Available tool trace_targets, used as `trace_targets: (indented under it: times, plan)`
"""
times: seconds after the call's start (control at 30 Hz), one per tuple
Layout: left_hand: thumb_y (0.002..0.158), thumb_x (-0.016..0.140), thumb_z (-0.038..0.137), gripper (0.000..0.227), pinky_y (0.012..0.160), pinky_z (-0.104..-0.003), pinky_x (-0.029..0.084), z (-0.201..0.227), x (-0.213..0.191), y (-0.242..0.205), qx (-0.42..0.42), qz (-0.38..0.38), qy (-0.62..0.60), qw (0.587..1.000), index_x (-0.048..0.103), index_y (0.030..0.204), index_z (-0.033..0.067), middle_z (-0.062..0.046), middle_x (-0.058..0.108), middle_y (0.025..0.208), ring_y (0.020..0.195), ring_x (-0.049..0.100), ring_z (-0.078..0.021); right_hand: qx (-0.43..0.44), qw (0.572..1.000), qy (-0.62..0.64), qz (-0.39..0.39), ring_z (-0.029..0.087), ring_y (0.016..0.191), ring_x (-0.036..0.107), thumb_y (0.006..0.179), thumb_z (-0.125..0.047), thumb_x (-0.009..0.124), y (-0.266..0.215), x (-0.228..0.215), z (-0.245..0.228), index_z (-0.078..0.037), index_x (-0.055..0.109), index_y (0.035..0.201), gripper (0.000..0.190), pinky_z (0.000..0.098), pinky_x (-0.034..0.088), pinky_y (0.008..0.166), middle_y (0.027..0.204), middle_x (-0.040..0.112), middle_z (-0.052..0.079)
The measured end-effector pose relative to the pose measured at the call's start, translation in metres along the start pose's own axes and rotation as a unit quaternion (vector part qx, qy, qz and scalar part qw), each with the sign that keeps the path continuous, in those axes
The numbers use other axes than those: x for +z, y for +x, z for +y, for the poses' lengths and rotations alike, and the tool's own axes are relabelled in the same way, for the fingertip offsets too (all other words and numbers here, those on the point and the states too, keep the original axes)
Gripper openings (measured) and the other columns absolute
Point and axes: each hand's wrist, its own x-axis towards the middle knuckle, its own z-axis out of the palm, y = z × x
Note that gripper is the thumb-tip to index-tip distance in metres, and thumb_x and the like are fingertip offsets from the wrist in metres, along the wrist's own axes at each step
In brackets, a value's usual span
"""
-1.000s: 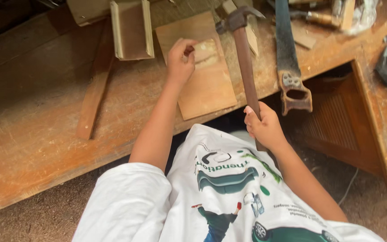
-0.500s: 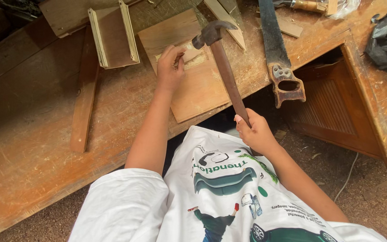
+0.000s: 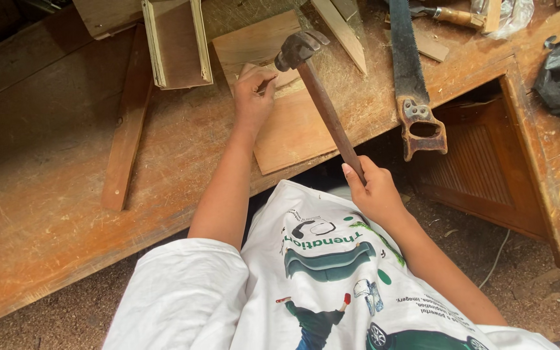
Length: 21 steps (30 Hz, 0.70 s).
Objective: The person saws a small wooden piece, then uses a hammer to tap it into place on a larger wooden board. The person adjusts the piece and continues hammering to secure it. The work is performed on a cluttered workbench with various tools and wood scraps visible.
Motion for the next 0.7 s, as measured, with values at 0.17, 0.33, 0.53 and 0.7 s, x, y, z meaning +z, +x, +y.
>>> trace_targets:
  times: [0.17, 0.33, 0.53, 0.7]
  plan:
    - [0.082, 0.077, -0.009, 0.014, 0.072, -0.028, 0.054, -0.003, 0.001, -0.003, -0.013, 0.0, 0.021, 1.0, 0.071, 0.094, -0.0037, -0.01, 0.069, 0.092, 0.087, 0.066, -0.0195, 0.005, 1.0, -0.003, -0.001, 0.01, 0.049, 0.05, 0.102, -0.024, 0.06, -0.004, 0.004, -0.001, -0.001, 0.063, 0.102, 0.023, 0.0317, 0.04, 0.046, 0.059, 0.058, 0.009]
    - [0.086, 0.076, -0.008, 0.011, 0.078, -0.028, 0.055, -0.009, 0.002, -0.002, -0.023, -0.008, 0.004, 1.0, 0.074, 0.091, 0.0013, -0.006, 0.069, 0.095, 0.091, 0.065, -0.0179, -0.021, 0.999, -0.031, 0.022, 0.018, 0.049, 0.058, 0.104, -0.023, 0.06, -0.007, 0.005, 0.0, -0.001, 0.062, 0.102, 0.022, 0.0347, 0.044, 0.048, 0.063, 0.061, 0.013]
    - [0.085, 0.078, -0.005, 0.011, 0.086, -0.03, 0.053, -0.009, 0.0, -0.003, -0.021, -0.017, 0.013, 1.0, 0.074, 0.089, 0.0041, -0.005, 0.067, 0.092, 0.095, 0.063, -0.0187, -0.015, 0.993, -0.113, 0.028, 0.033, 0.053, 0.064, 0.103, -0.024, 0.06, -0.006, 0.012, 0.005, -0.002, 0.061, 0.108, 0.023, 0.0431, 0.047, 0.05, 0.067, 0.065, 0.019]
    - [0.082, 0.077, -0.009, 0.013, 0.086, -0.033, 0.05, -0.006, 0.0, -0.001, 0.001, -0.019, 0.016, 1.0, 0.073, 0.088, 0.0021, -0.007, 0.065, 0.092, 0.095, 0.06, -0.0207, -0.05, 0.991, -0.119, 0.034, 0.039, 0.06, 0.066, 0.102, -0.024, 0.06, -0.005, 0.017, 0.008, -0.002, 0.061, 0.107, 0.023, 0.0461, 0.049, 0.053, 0.071, 0.066, 0.02]
